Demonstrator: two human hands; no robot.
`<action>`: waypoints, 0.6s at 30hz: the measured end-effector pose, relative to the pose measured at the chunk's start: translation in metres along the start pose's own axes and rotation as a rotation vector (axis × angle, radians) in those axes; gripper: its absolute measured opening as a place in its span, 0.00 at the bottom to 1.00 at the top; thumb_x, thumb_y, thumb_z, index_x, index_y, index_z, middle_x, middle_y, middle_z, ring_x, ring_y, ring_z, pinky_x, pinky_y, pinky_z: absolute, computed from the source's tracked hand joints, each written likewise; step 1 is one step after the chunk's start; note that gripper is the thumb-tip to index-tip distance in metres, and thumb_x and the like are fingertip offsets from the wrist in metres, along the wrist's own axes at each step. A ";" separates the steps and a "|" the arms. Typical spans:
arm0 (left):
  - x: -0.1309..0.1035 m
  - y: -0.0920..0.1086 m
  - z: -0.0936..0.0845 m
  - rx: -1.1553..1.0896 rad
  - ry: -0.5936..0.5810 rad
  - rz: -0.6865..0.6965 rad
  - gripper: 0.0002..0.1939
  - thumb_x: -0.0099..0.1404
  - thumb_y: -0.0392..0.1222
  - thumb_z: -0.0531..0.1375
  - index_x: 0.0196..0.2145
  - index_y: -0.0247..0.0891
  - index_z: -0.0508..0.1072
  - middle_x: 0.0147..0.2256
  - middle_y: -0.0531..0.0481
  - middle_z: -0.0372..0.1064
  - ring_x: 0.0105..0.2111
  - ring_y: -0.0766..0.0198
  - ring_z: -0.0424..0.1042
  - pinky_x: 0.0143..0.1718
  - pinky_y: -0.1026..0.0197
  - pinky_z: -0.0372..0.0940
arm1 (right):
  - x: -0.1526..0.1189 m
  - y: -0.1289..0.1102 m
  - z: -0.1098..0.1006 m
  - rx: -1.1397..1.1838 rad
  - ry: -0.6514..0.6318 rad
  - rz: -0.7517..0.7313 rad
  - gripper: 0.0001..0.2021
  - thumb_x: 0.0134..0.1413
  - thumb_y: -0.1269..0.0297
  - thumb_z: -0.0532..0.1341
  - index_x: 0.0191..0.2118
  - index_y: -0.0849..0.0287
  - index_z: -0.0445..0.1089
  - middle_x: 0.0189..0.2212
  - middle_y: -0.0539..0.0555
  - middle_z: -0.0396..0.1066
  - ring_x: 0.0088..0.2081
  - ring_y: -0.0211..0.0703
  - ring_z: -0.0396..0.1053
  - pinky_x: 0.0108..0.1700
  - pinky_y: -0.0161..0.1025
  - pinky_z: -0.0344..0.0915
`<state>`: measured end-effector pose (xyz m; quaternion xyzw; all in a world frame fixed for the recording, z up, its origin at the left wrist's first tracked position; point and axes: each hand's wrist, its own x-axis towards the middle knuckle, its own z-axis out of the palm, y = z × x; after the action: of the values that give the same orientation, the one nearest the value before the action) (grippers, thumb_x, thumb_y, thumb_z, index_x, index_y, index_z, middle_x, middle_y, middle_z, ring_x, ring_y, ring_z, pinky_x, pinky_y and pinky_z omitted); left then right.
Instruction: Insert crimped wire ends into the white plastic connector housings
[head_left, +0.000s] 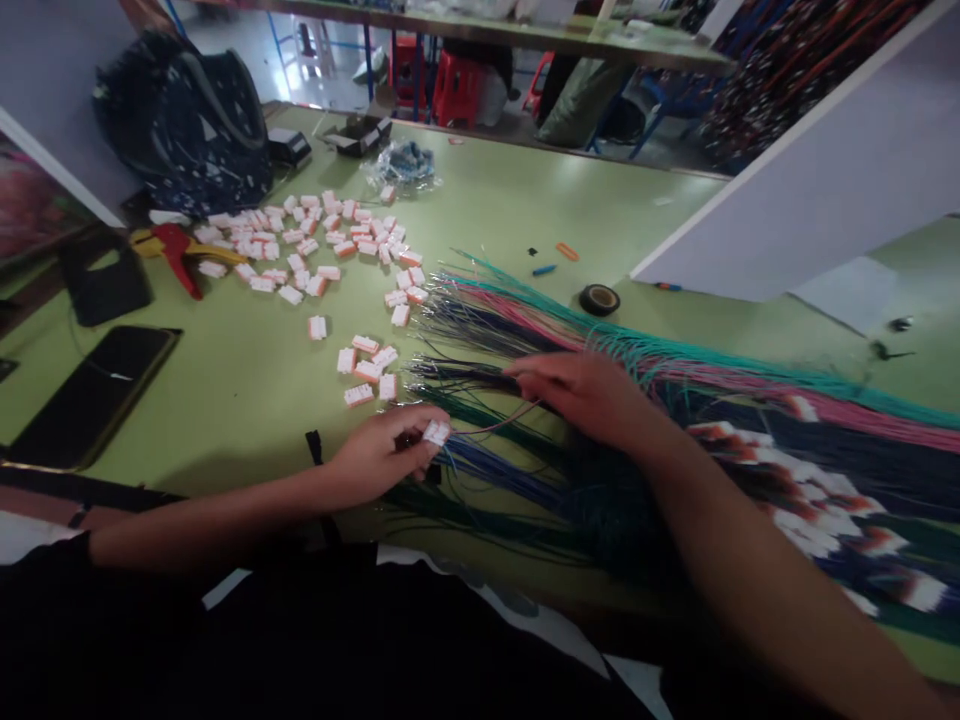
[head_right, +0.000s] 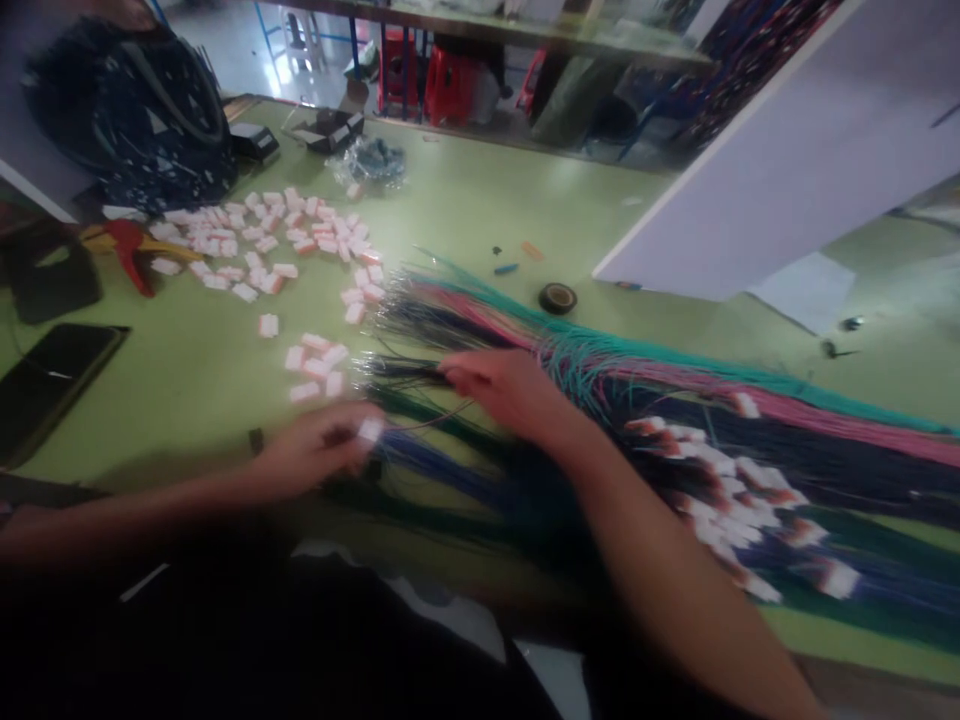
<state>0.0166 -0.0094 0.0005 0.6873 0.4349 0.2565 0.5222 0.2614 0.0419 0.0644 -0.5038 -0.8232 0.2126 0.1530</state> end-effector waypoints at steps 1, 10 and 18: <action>0.001 -0.001 0.000 -0.078 -0.009 -0.027 0.13 0.62 0.41 0.54 0.45 0.35 0.67 0.28 0.53 0.70 0.22 0.70 0.69 0.25 0.65 0.66 | -0.006 -0.005 0.009 0.025 -0.045 -0.062 0.12 0.56 0.61 0.54 0.38 0.53 0.75 0.24 0.48 0.74 0.29 0.40 0.71 0.32 0.36 0.63; 0.011 0.000 0.002 -0.521 -0.002 -0.263 0.13 0.56 0.31 0.59 0.41 0.36 0.66 0.26 0.56 0.66 0.23 0.71 0.68 0.26 0.66 0.68 | -0.020 -0.034 0.047 0.066 0.047 -0.158 0.12 0.59 0.62 0.51 0.39 0.54 0.72 0.33 0.52 0.76 0.33 0.42 0.73 0.35 0.37 0.66; 0.012 0.000 0.001 -0.564 -0.036 -0.200 0.09 0.55 0.30 0.57 0.35 0.37 0.64 0.26 0.56 0.64 0.25 0.72 0.68 0.27 0.65 0.69 | -0.023 -0.038 0.053 0.079 0.207 -0.022 0.09 0.56 0.62 0.55 0.34 0.52 0.73 0.30 0.50 0.77 0.29 0.40 0.72 0.31 0.36 0.63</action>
<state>0.0238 0.0004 -0.0011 0.4733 0.4026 0.3024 0.7228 0.2178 -0.0047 0.0371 -0.5076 -0.7994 0.1899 0.2593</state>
